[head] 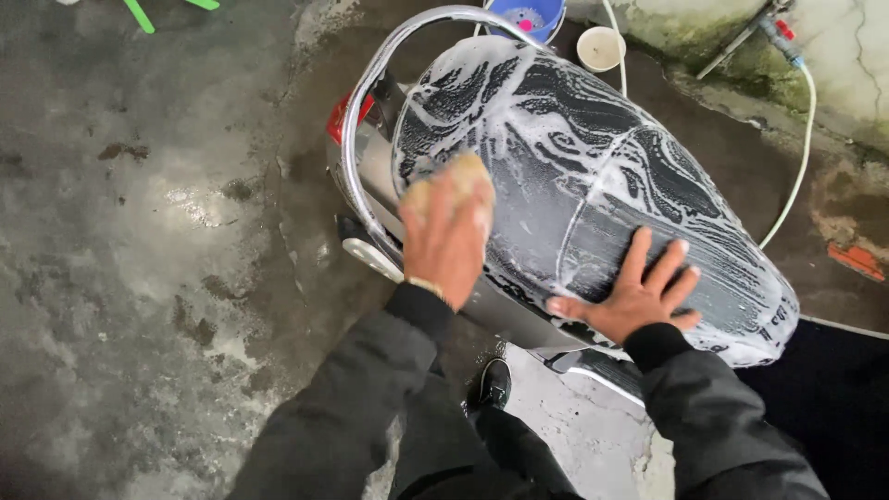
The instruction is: The person scrubs the soapy seat of a motorcycle using a sponge. They use their left hand to stabilize the seat while scrubbing with their right hand, covering the entire surface with soapy water.
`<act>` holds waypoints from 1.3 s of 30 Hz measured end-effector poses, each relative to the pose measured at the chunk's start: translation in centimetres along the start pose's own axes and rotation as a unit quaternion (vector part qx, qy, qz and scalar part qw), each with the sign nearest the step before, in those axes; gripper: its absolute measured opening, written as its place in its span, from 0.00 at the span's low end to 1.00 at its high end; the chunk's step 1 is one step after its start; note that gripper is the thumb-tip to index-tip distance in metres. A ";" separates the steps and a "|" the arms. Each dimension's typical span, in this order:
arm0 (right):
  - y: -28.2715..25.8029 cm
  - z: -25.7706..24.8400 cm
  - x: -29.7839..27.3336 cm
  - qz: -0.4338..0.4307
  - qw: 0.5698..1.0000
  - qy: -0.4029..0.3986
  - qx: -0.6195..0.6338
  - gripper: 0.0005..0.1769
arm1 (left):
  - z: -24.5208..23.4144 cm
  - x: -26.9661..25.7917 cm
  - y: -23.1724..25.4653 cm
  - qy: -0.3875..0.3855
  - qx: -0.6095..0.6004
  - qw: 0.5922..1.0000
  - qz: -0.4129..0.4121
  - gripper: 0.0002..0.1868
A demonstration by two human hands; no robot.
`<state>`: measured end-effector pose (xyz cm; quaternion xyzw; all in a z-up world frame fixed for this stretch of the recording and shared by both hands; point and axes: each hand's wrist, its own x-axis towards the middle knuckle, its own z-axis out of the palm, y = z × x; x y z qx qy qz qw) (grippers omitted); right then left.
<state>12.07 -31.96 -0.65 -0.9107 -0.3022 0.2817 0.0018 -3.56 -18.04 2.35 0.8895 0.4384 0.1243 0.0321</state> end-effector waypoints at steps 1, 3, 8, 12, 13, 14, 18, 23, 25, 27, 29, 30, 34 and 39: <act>-0.5 -0.5 -0.1 0.003 1.000 0.002 0.003 0.78 | 1.6 -0.4 -0.9 0.001 0.000 1.000 0.005 0.18; -0.4 -1.7 -0.8 0.006 1.000 -0.022 -0.022 0.76 | 5.1 -1.5 -1.9 0.062 0.025 0.972 0.227 0.18; 2.4 -0.1 1.0 -0.046 0.998 -0.006 -0.044 0.81 | 4.5 -0.6 -1.2 0.057 -0.009 0.996 0.062 0.19; 4.1 0.6 2.7 -0.063 0.995 -0.007 -0.077 0.82 | 2.0 -4.5 1.7 -0.133 0.016 0.962 0.238 0.24; 4.2 0.0 2.2 -0.062 0.995 -0.005 -0.075 0.82 | 4.2 -4.0 0.8 -0.131 0.017 0.962 0.239 0.24; 4.5 -0.5 1.7 -0.061 0.995 -0.002 -0.074 0.77 | 6.5 -3.4 0.0 -0.050 0.038 0.967 0.248 0.23; 5.7 -1.7 -0.8 -0.019 0.999 0.018 -0.044 0.71 | 5.5 -1.7 -0.3 0.004 -0.025 0.997 0.075 0.24; 8.6 0.2 1.4 -0.023 0.997 0.016 -0.071 0.70 | 5.6 -5.6 4.4 -0.036 -0.067 0.986 0.147 0.18; 9.0 0.2 2.3 -0.034 0.996 0.019 -0.078 0.69 | 5.8 -4.7 3.4 -0.084 -0.041 0.974 0.209 0.18; 9.3 -0.7 1.3 -0.045 0.991 0.014 -0.126 0.64 | 7.5 -2.4 1.8 0.123 0.030 0.958 0.257 0.20; 9.3 -0.5 1.1 -0.038 0.990 0.010 -0.135 0.65 | 6.2 -2.7 3.2 0.078 0.002 0.981 0.175 0.23; 8.7 -0.4 1.3 -0.038 0.990 0.012 -0.137 0.65 | 5.5 -2.4 3.5 0.038 -0.016 0.995 0.094 0.26; 9.4 -0.6 1.4 -0.043 0.992 0.005 -0.119 0.64 | 8.4 -6.0 7.8 0.121 -0.064 0.975 0.176 0.29; 9.0 1.0 -0.3 -0.238 0.966 0.103 0.000 0.72 | 6.0 -4.8 10.5 -0.310 -0.118 0.938 0.103 0.35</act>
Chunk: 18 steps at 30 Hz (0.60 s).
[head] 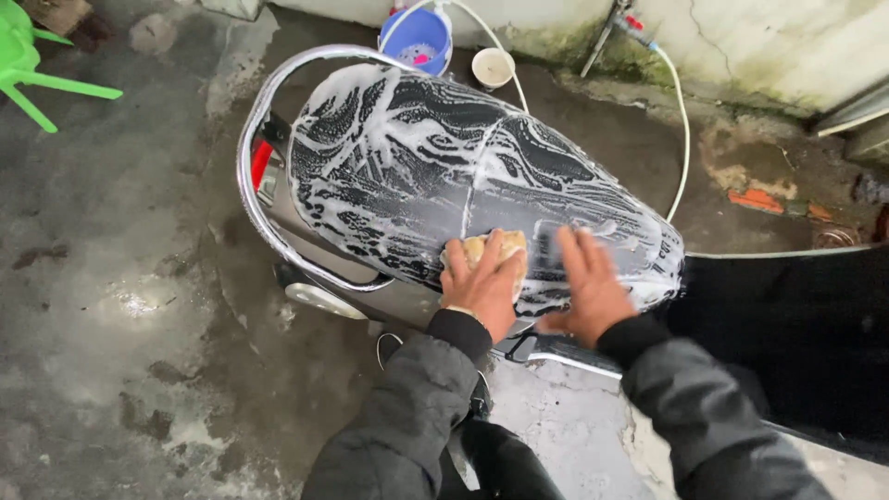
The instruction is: The person scrubs the soapy seat of a motorcycle using a sponge. They use their left hand to stabilize the seat while scrubbing with their right hand, covering the entire surface with soapy water.
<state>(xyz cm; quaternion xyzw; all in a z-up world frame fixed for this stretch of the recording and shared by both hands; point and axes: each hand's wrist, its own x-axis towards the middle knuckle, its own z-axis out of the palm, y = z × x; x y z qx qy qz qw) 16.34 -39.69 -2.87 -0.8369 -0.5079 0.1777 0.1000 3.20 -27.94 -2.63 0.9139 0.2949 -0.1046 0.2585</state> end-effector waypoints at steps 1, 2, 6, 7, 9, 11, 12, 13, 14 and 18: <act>-1.8 0.0 0.0 -0.001 1.000 0.001 0.004 0.72 | -0.2 0.2 0.2 -0.001 0.004 1.000 -0.001 0.35; -3.5 0.1 -0.1 -0.014 1.000 -0.014 -0.006 0.71 | -0.4 0.4 0.4 -0.028 -0.028 0.999 -0.003 0.36; -6.2 1.9 1.0 0.021 0.998 -0.031 -0.053 0.64 | 1.1 1.3 -1.2 0.044 -0.075 0.991 0.106 0.41; -6.2 2.1 1.0 0.025 0.998 -0.029 -0.053 0.64 | 0.5 0.8 -1.4 0.043 -0.073 0.990 0.111 0.41; -6.5 2.5 1.0 0.003 0.996 0.005 -0.086 0.59 | -0.9 0.0 -2.0 0.123 -0.157 0.967 0.160 0.42; -6.0 2.8 1.0 -0.008 0.995 0.024 -0.101 0.52 | -3.3 -0.7 -1.4 0.113 -0.187 0.963 0.158 0.44; -5.9 3.0 0.9 -0.022 0.992 0.042 -0.117 0.45 | -4.5 -1.2 -1.1 0.104 -0.218 0.958 0.153 0.45; -5.6 2.8 0.8 -0.021 0.992 0.043 -0.115 0.45 | -4.7 -1.1 -1.0 0.103 -0.216 0.959 0.153 0.45; -5.4 2.7 0.8 -0.020 0.992 0.060 -0.106 0.42 | -4.9 -1.1 -0.9 0.089 -0.231 0.956 0.159 0.45; -2.0 4.0 0.1 -0.008 0.968 0.233 -0.093 0.37 | -7.4 -1.8 -1.6 0.044 0.026 0.997 0.049 0.45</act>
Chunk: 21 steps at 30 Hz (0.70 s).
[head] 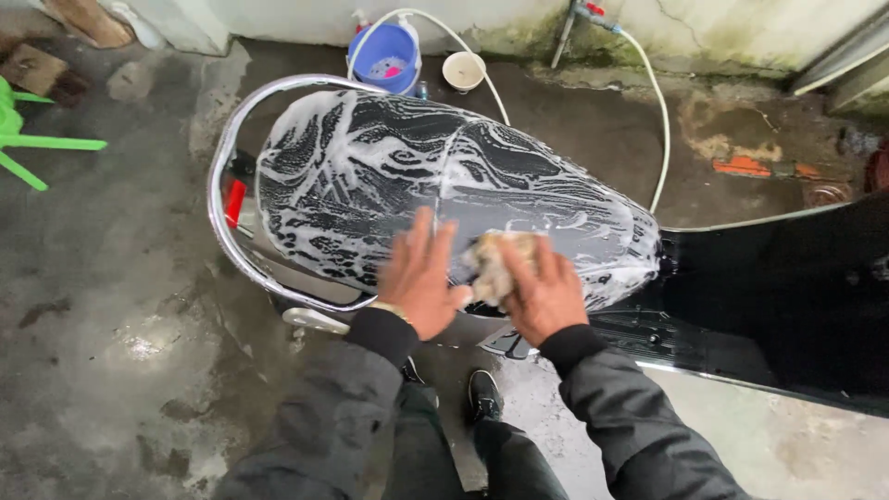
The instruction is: The person scrubs the soapy seat of a motorcycle using a sponge. They use their left hand to stabilize the seat while scrubbing with their right hand, covering the entire surface with soapy water.
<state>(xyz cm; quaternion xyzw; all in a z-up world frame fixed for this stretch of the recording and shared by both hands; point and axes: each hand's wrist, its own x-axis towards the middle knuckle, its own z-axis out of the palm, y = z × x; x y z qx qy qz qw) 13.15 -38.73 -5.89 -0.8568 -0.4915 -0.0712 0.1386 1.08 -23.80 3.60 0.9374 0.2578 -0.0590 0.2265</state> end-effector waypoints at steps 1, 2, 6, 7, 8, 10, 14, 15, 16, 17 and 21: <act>1.0 0.2 -0.6 0.001 1.000 0.000 0.000 0.37 | 0.0 0.0 -0.7 -0.001 0.000 1.000 0.000 0.45; 1.9 0.4 -1.1 0.084 0.996 0.026 0.022 0.33 | 0.1 -0.1 -1.4 -0.042 0.028 0.996 -0.080 0.48; 1.8 4.2 -2.7 0.141 0.985 0.094 0.010 0.35 | 0.2 -0.7 -0.7 -0.140 0.035 0.973 -0.178 0.60; 0.4 2.8 -2.6 0.144 0.985 0.096 0.009 0.35 | 0.6 -0.5 -0.3 -0.141 0.036 0.974 -0.174 0.60; -0.9 1.4 -2.5 0.095 0.991 0.089 0.038 0.35 | 1.1 -0.3 0.1 -0.122 0.037 0.973 -0.194 0.58; -1.0 0.2 -2.6 0.049 0.993 0.082 0.063 0.35 | 1.8 0.2 0.6 -0.105 0.037 0.971 -0.209 0.56; 1.4 3.5 -4.6 0.154 0.978 0.143 0.010 0.34 | 1.9 0.5 1.3 -0.067 0.043 0.976 -0.204 0.54; 1.5 4.7 -5.6 0.203 0.963 0.175 0.000 0.35 | 1.8 0.3 1.8 -0.065 0.041 0.977 -0.198 0.54; -0.4 4.2 -5.9 0.205 0.963 0.173 0.001 0.35 | 1.7 0.5 1.9 -0.068 0.042 0.977 -0.199 0.54; -2.0 3.7 -6.0 0.180 0.972 0.146 0.034 0.36 | 1.8 0.9 2.0 -0.083 0.017 0.971 -0.223 0.50; -1.2 3.8 -7.1 0.131 0.980 0.139 0.061 0.38 | 1.3 1.6 2.6 -0.110 -0.024 0.956 -0.271 0.43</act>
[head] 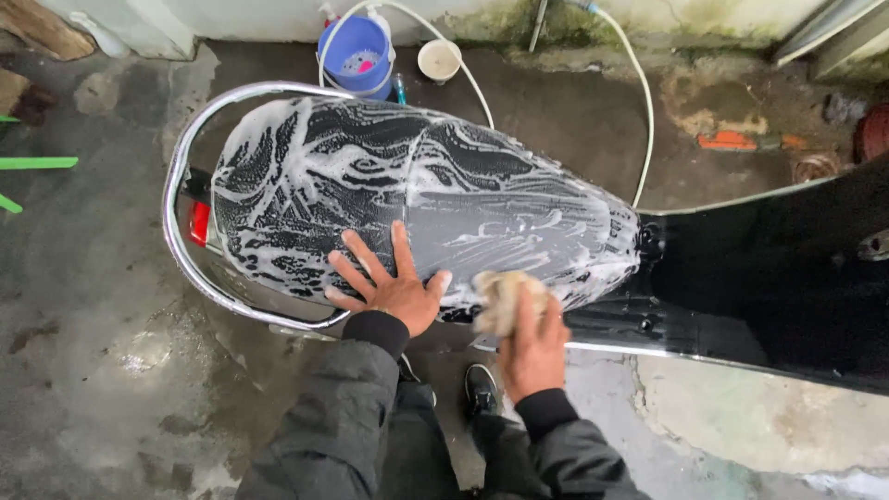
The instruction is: The person scrubs the soapy seat of a motorcycle using a sponge. They use their left hand to stabilize the seat while scrubbing with their right hand, covering the entire surface with soapy water.
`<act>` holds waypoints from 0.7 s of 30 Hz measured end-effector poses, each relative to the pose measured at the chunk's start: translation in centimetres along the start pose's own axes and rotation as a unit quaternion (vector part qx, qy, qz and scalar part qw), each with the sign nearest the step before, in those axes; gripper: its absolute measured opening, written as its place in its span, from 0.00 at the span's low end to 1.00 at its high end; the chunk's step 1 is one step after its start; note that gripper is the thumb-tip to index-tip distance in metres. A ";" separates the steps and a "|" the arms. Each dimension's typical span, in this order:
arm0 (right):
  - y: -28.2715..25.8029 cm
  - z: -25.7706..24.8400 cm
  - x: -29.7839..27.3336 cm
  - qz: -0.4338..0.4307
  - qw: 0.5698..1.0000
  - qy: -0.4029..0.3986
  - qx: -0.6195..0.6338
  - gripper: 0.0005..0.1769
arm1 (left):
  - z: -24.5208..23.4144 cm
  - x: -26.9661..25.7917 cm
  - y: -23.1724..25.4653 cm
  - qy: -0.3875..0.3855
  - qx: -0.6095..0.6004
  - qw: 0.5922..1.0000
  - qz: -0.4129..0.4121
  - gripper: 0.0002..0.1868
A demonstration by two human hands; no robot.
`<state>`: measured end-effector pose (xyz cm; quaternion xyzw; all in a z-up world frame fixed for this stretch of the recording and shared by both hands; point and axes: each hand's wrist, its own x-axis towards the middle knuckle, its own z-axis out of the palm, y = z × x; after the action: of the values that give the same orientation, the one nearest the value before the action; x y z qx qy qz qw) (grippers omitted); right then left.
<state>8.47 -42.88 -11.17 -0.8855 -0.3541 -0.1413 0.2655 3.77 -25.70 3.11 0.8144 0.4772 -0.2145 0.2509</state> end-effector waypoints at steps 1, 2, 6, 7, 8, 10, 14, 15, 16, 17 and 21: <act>0.4 1.3 -1.1 0.003 1.000 -0.004 0.001 0.38 | -0.2 -0.2 0.2 -0.004 0.003 1.000 -0.002 0.43; 1.0 2.6 -2.0 0.028 0.999 0.028 0.017 0.36 | -0.5 -0.2 0.7 -0.019 -0.010 1.000 -0.014 0.43; -4.9 -0.3 -1.8 0.049 0.987 -0.083 0.128 0.38 | -0.7 0.7 2.3 -0.041 -0.047 0.994 -0.087 0.52; -3.7 -0.2 -1.7 0.052 0.987 -0.084 0.127 0.38 | -0.8 0.7 2.4 -0.044 -0.044 0.994 -0.087 0.52; -2.5 -0.1 -1.6 0.055 0.989 -0.088 0.102 0.41 | -0.8 0.7 2.6 -0.048 -0.035 0.994 -0.090 0.55; -0.5 0.0 -1.4 0.058 0.991 -0.092 0.074 0.45 | -0.7 0.9 3.0 -0.054 -0.028 0.994 -0.091 0.57; -1.4 -0.3 -0.3 0.204 0.975 -0.044 0.078 0.39 | -1.2 0.9 3.7 -0.060 -0.004 0.988 -0.141 0.64; -2.3 -0.5 0.2 0.197 0.974 -0.075 0.078 0.40 | -1.6 0.8 4.2 -0.079 0.004 0.985 -0.155 0.65; -0.7 0.0 0.5 0.198 0.974 -0.073 0.078 0.40 | -1.8 0.6 4.3 -0.078 0.005 0.985 -0.153 0.65; 0.9 0.5 0.7 0.141 0.989 -0.026 0.032 0.37 | -2.0 0.3 4.4 -0.056 -0.019 0.989 -0.135 0.61; 5.8 2.2 0.7 0.213 0.971 0.095 -0.041 0.39 | -2.4 -0.1 5.0 -0.048 -0.062 0.988 -0.136 0.59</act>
<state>13.13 -44.76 -14.83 -0.9332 -0.1241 -0.1796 0.2853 8.43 -26.39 6.11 0.7138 0.5830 -0.2557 0.2920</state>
